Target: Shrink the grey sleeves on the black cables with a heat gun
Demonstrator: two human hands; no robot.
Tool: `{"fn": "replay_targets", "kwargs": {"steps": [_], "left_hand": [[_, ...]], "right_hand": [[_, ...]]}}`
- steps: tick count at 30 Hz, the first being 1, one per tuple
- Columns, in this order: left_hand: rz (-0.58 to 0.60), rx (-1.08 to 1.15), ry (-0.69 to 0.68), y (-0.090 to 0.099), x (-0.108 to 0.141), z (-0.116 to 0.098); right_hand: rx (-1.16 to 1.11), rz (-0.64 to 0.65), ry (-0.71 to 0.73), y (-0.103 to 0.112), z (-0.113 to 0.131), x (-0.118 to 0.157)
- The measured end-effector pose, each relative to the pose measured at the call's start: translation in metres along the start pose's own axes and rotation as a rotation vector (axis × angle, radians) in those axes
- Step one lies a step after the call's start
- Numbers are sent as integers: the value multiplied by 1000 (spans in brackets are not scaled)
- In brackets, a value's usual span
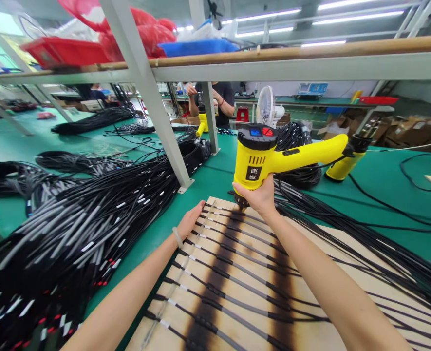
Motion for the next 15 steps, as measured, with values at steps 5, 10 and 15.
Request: {"fn": "replay_targets", "kwargs": {"steps": [5, 10, 15], "left_hand": [[3, -3, 2, 0, 0, -1], [13, 8, 2, -1, 1, -1], [11, 9, 2, -1, 0, 2]], "right_hand": [[12, -3, 13, 1, 4, 1], [41, -11, 13, 2, 5, 2], [38, 1, 40, 0, 9, 2]]}}
Point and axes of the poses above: each hand's wrist, its own x-axis away from the middle knuckle, its own y-axis out of the back of the hand, z = x × y, the point moved 10 cm from there along -x, towards the middle knuckle, and after that the axes turned 4 degrees about -z, right-handed, at the moved point
